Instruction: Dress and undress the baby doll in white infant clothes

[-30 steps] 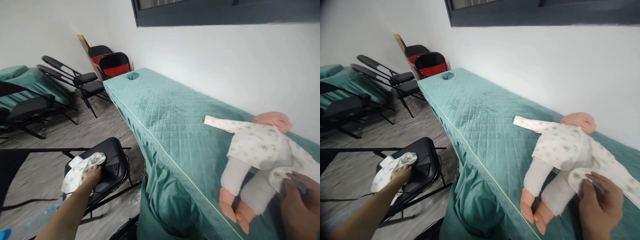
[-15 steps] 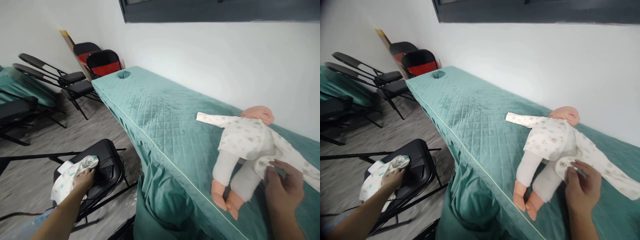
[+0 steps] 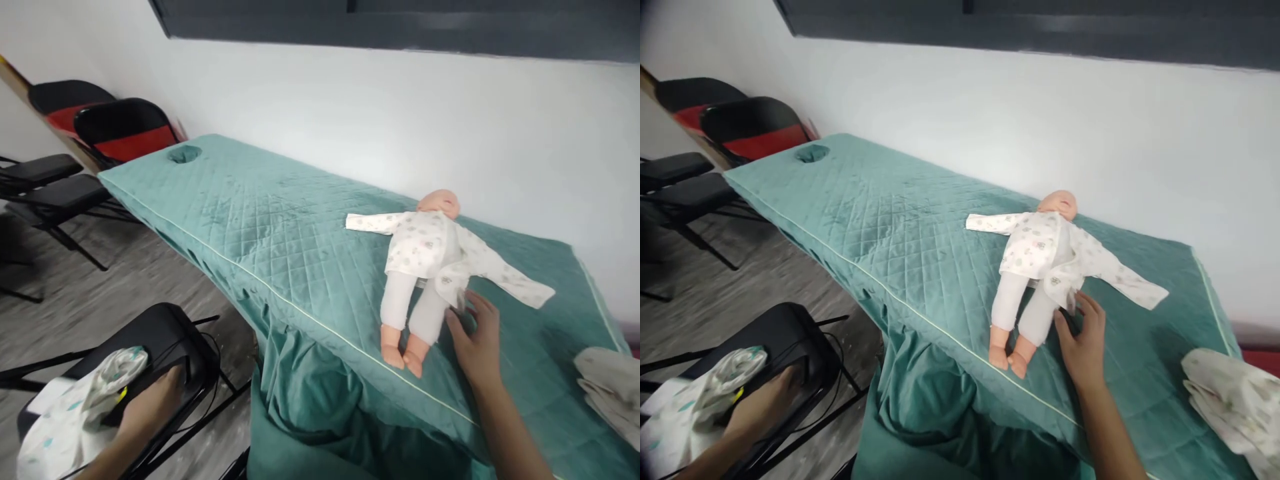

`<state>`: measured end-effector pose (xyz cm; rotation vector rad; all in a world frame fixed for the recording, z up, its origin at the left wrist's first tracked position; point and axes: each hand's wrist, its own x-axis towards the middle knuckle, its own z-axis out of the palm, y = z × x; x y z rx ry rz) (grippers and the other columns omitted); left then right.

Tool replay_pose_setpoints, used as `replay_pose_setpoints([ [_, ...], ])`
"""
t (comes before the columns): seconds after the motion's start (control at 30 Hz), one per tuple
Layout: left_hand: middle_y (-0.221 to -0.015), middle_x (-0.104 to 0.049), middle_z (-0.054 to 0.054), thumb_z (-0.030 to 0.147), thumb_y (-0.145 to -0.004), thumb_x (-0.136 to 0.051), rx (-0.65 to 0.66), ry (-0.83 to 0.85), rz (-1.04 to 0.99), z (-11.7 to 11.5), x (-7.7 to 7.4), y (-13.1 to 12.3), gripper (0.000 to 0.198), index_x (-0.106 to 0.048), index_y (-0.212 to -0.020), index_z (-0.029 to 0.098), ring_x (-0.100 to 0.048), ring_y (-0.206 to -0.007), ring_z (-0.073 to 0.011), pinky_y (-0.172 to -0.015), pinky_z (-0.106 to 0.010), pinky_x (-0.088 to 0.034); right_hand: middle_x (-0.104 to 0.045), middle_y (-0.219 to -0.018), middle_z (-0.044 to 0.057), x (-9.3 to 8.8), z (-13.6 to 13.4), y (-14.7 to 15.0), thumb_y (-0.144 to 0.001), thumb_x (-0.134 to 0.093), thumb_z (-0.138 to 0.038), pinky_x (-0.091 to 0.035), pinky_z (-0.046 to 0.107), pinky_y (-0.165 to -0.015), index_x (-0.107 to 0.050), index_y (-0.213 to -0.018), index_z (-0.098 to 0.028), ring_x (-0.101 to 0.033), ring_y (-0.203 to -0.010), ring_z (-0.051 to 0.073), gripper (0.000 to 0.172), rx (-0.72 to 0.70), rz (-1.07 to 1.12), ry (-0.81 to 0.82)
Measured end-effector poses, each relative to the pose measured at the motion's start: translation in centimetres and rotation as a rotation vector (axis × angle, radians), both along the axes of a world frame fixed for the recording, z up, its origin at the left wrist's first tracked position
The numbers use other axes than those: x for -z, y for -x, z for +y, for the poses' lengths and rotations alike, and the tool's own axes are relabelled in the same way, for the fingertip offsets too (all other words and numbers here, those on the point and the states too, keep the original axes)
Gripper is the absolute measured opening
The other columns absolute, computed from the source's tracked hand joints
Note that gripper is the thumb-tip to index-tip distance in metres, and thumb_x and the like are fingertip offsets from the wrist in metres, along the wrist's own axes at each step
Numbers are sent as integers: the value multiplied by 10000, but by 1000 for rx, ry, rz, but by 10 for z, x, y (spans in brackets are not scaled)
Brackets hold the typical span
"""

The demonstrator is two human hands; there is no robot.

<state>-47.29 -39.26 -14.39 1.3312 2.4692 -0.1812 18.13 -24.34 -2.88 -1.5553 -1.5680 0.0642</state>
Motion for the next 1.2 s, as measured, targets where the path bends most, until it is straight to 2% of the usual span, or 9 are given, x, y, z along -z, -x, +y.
replay_pose_setpoints([
  [0.1, -990, -758, 32, 433, -849, -418, 122, -108, -77, 21, -18, -77, 266, -620, -997, 345, -735, -865, -281, -749, -393, -539, -559, -1268, 188, 1, -3, 1, -881, -618, -350, -476, 569, -990, -539, -1319, -160, -498, -1239, 339, 485, 46, -110, 30],
  [0.2, -994, -753, 14, 374, -894, -483, 496, -406, -421, 54, -53, -181, 242, -645, -1069, 332, -728, -907, -205, -799, -308, -555, -579, -1176, 166, -3, 8, 0, -865, -586, -299, -494, 535, -950, -539, -1298, -167, -540, -1128, 317, 454, 80, -158, 53],
  [0.33, -846, -714, -50, 234, -932, -502, 921, -848, -561, 103, -106, -310, 206, -668, -1049, 267, -684, -773, -192, -711, -310, -550, -616, -993, 91, -19, 19, -3, -915, -488, -252, -536, 434, -809, -601, -1175, -204, -592, -895, 244, 287, 20, -141, 12],
  [0.5, -1172, -657, -112, 158, -924, -519, 1046, -1122, -578, 172, -150, -406, 334, -582, -1246, 222, -617, -1087, -247, -943, -419, -524, -657, -1008, 81, -42, 4, -11, -959, -502, -266, -528, 403, -829, -654, -1092, -230, -636, -915, 230, 205, -190, -196, 16],
  [0.63, -1324, -552, -134, 185, -899, -587, 859, -1099, -691, 222, -145, -437, 430, -520, -1323, 195, -518, -1265, -264, -1081, -455, -448, -667, -953, 57, -54, 1, -22, -969, -546, -354, -524, 365, -771, -654, -1091, -227, -637, -850, 206, 207, -239, -147, 152],
  [0.8, -1125, -590, -78, 231, -872, -666, 567, -1022, -1030, 248, -120, -443, 285, -600, -1148, 208, -591, -1060, -194, -882, -337, -524, -662, -964, 58, -71, 57, -20, -956, -526, -458, -509, 351, -757, -638, -1032, -228, -631, -881, 211, 267, -49, -25, 108],
  [0.9, -1038, -608, -56, 258, -916, -627, 584, -1033, -1059, 247, -115, -440, 137, -633, -1045, 210, -597, -983, -171, -857, -316, -502, -650, -1054, 107, -79, 114, -13, -912, -539, -513, -479, 362, -752, -607, -1031, -197, -612, -855, 223, 345, 73, -113, 207],
  [1.03, -910, -614, -45, 243, -964, -551, 595, -1076, -1014, 242, -116, -437, 96, -611, -907, 194, -580, -889, -167, -819, -319, -475, -639, -817, 119, -93, 177, -11, -933, -452, -421, -420, 364, -721, -578, -831, -193, -582, -779, 263, 279, 151, -301, 510],
  [1.2, -913, -609, -54, 263, -989, -501, 674, -1106, -972, 237, -116, -436, 126, -568, -908, 194, -553, -890, -176, -824, -331, -455, -601, -732, 78, -114, 206, -3, -939, -409, -347, -391, 333, -667, -525, -747, -218, -539, -685, 228, 259, 146, -281, 421],
])
